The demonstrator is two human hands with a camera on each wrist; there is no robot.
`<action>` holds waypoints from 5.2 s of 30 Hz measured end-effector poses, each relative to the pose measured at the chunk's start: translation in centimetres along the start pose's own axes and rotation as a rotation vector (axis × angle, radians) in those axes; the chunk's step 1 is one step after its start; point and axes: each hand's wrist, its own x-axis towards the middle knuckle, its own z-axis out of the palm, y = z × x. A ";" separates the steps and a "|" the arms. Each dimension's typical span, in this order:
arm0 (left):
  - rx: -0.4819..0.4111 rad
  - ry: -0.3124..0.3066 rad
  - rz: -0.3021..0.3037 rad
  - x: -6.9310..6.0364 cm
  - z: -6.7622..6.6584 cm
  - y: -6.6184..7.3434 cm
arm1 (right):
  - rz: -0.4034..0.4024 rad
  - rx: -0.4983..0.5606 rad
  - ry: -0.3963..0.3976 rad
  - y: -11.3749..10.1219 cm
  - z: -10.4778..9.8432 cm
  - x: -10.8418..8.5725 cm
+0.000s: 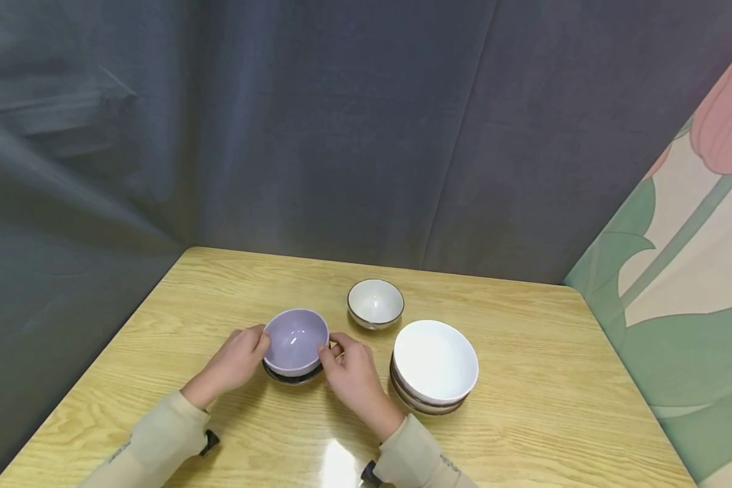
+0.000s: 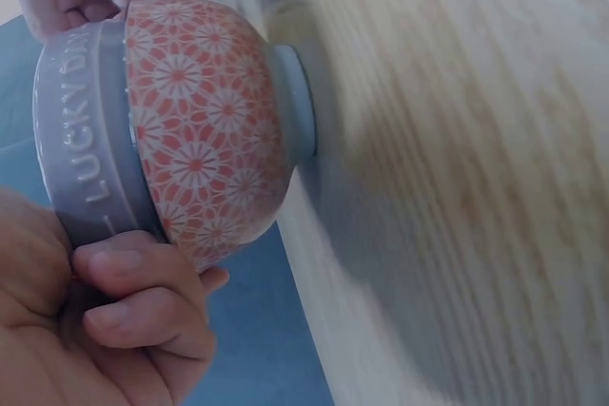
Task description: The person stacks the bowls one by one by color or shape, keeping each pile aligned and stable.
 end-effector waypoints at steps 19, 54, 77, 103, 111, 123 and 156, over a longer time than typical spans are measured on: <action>0.090 0.025 0.046 0.0 1.2 0.2 | 0.015 -0.061 0.032 0.3 -0.3 -0.3; 0.075 -0.050 0.011 -0.1 0.9 0.9 | 0.010 -0.139 -0.005 0.5 -1.1 0.1; 0.114 0.014 0.113 0.7 1.5 0.0 | 0.008 -0.179 0.031 0.5 -0.9 0.4; 0.136 -0.144 0.096 0.6 0.8 0.9 | -0.121 -0.465 0.088 0.2 -1.0 0.4; 0.097 -0.140 0.045 0.7 0.0 0.8 | -0.096 -0.457 0.072 -0.7 -0.6 0.9; 0.150 -0.047 0.014 0.8 0.3 1.0 | -0.032 -0.410 0.098 -0.6 -0.8 0.9; 0.178 -0.018 0.050 1.0 0.9 0.1 | -0.113 -0.455 0.142 -0.3 -0.4 1.2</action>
